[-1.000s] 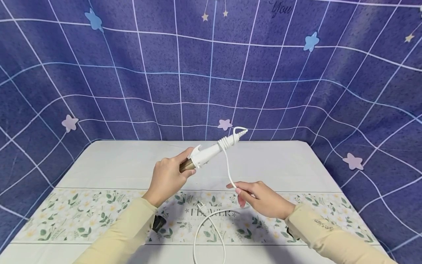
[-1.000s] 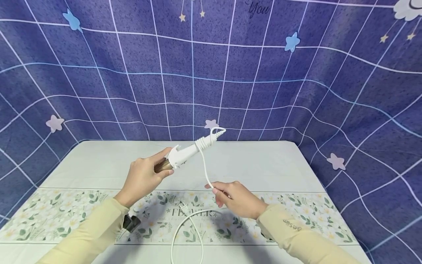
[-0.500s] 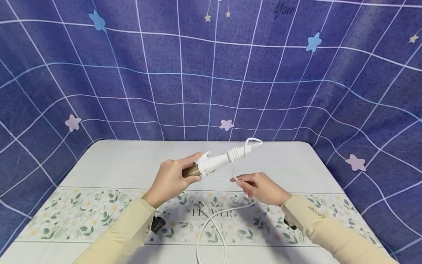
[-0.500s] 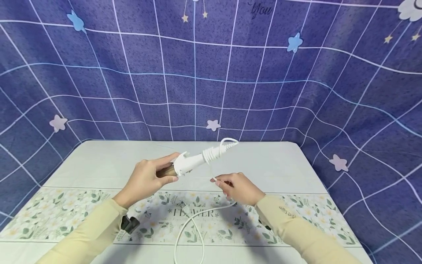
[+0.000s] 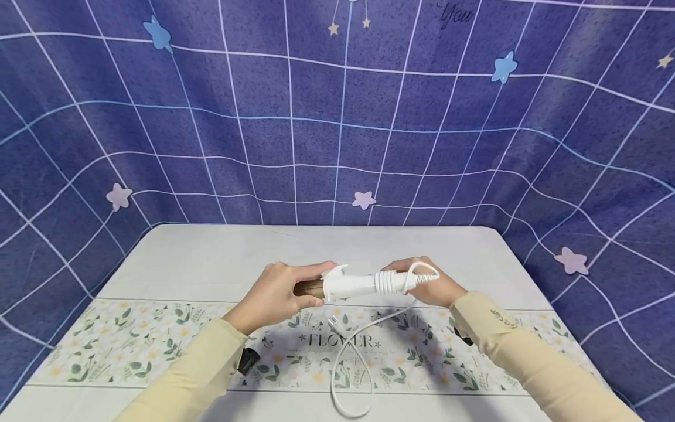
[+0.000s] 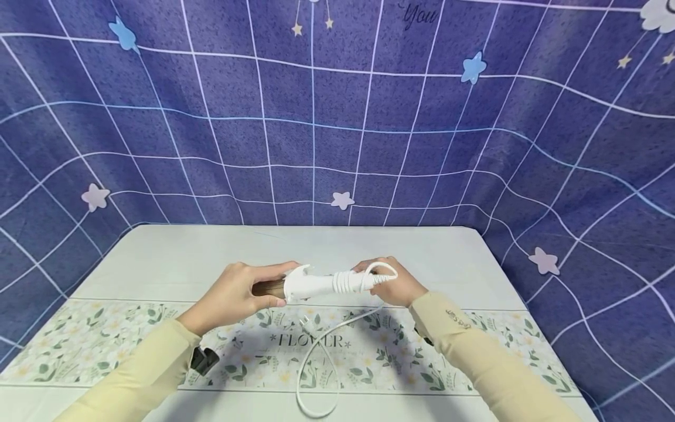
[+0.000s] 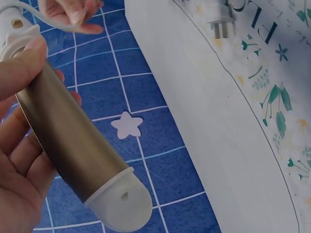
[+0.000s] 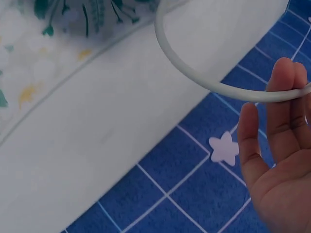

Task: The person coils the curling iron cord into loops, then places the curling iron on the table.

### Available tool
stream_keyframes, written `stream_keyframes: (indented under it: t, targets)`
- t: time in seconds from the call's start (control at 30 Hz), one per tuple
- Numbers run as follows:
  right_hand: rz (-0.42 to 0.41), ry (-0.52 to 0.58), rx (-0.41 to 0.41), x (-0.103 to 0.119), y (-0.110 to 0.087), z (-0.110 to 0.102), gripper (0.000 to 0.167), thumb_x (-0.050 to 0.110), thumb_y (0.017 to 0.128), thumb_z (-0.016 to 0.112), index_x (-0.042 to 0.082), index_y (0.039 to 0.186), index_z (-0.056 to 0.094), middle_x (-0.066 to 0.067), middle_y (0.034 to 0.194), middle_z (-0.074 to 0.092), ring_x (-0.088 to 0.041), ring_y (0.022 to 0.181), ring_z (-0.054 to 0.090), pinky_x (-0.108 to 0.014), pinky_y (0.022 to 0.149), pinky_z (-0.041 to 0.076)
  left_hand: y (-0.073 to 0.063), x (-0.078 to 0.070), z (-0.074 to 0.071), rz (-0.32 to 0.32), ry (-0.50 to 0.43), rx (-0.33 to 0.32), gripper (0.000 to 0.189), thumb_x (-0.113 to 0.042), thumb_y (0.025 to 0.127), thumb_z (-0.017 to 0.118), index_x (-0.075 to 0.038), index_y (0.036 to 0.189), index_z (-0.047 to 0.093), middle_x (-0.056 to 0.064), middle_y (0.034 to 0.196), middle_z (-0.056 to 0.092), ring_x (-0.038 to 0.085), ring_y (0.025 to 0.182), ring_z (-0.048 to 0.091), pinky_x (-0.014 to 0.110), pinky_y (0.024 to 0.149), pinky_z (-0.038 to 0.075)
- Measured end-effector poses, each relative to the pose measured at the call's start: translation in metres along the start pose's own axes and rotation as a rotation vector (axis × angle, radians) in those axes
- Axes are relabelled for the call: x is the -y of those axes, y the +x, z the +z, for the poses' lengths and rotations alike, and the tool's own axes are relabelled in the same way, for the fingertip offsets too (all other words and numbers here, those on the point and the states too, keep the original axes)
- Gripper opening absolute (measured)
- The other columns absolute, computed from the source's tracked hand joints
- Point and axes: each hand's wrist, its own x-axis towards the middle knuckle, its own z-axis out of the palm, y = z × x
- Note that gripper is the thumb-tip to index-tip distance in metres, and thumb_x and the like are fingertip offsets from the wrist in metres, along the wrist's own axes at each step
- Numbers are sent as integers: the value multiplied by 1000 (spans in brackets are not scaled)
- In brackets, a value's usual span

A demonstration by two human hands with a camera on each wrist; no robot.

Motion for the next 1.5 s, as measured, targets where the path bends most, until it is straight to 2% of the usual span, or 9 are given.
stream_keyframes:
  t: [0.07, 0.1, 0.3, 0.43, 0.6, 0.87, 1.07, 1.33, 1.5]
  targets:
    - [-39, -26, 0, 0, 3, -4, 19, 4, 98, 63, -6, 112, 72, -5, 81, 70, -11, 66, 58, -27, 64, 51, 0, 0, 0, 15, 3, 20, 68, -20, 79, 87, -25, 142, 62, 3, 110, 76, 2, 75, 63, 36, 75, 52]
    - [-32, -99, -10, 1, 4, -7, 23, 9, 99, 65, -3, 116, 72, 0, 80, 70, -7, 64, 58, -25, 62, 51, 0, 0, 0, 22, 7, 28, 68, -19, 80, 87, -25, 142, 62, 3, 109, 77, 2, 73, 62, 35, 74, 51]
    - [64, -223, -27, 2, 10, -16, 28, 24, 96, 72, 4, 116, 75, 8, 71, 62, -7, 60, 52, -28, 63, 48, -1, 2, 4, 101, 74, 72, 66, -20, 81, 86, -22, 142, 63, 1, 105, 77, 2, 72, 65, 35, 73, 54]
    - [54, -313, -48, 3, 11, -17, 21, 26, 93, 76, 12, 108, 78, 11, 67, 59, -6, 59, 49, -29, 63, 46, -1, 1, 8, 148, 147, 96, 65, -18, 80, 87, -19, 140, 64, 2, 99, 78, 8, 72, 68, 39, 75, 55]
    - [19, -425, -70, 10, 10, -17, 11, 30, 90, 78, 19, 92, 80, 16, 64, 59, -1, 55, 48, -28, 59, 45, -2, -1, 11, 195, 246, 101, 63, -13, 77, 87, -18, 137, 67, 5, 88, 77, 13, 67, 68, 39, 68, 56]
    - [-125, -620, -128, 23, 8, -19, 9, 30, 87, 81, 22, 84, 79, 15, 69, 68, 2, 55, 52, -28, 55, 47, -1, 1, 17, 201, 288, 103, 63, -9, 76, 86, -21, 135, 67, 1, 78, 75, 7, 56, 58, 31, 56, 51]
    - [-202, -750, -188, 35, 6, -19, 10, 27, 87, 82, 21, 81, 76, 11, 61, 66, -1, 47, 48, -33, 52, 47, 0, 5, 19, 180, 305, 78, 61, -8, 76, 87, -18, 133, 68, -2, 81, 76, 13, 58, 64, 30, 53, 50]
    - [-186, -755, -207, 50, 2, -17, 9, 26, 88, 81, 19, 84, 77, 7, 62, 67, -2, 44, 44, -31, 46, 43, 2, 6, 22, 167, 353, 39, 59, -10, 77, 87, -19, 132, 68, -1, 79, 75, 14, 56, 64, 29, 48, 46]
    - [-231, -768, -224, 57, 2, -13, 12, 25, 86, 82, 19, 80, 74, 6, 61, 66, -3, 44, 44, -30, 45, 43, 2, 7, 25, 136, 406, 14, 62, -16, 76, 89, -20, 133, 68, -3, 68, 70, 11, 50, 55, 28, 46, 43]
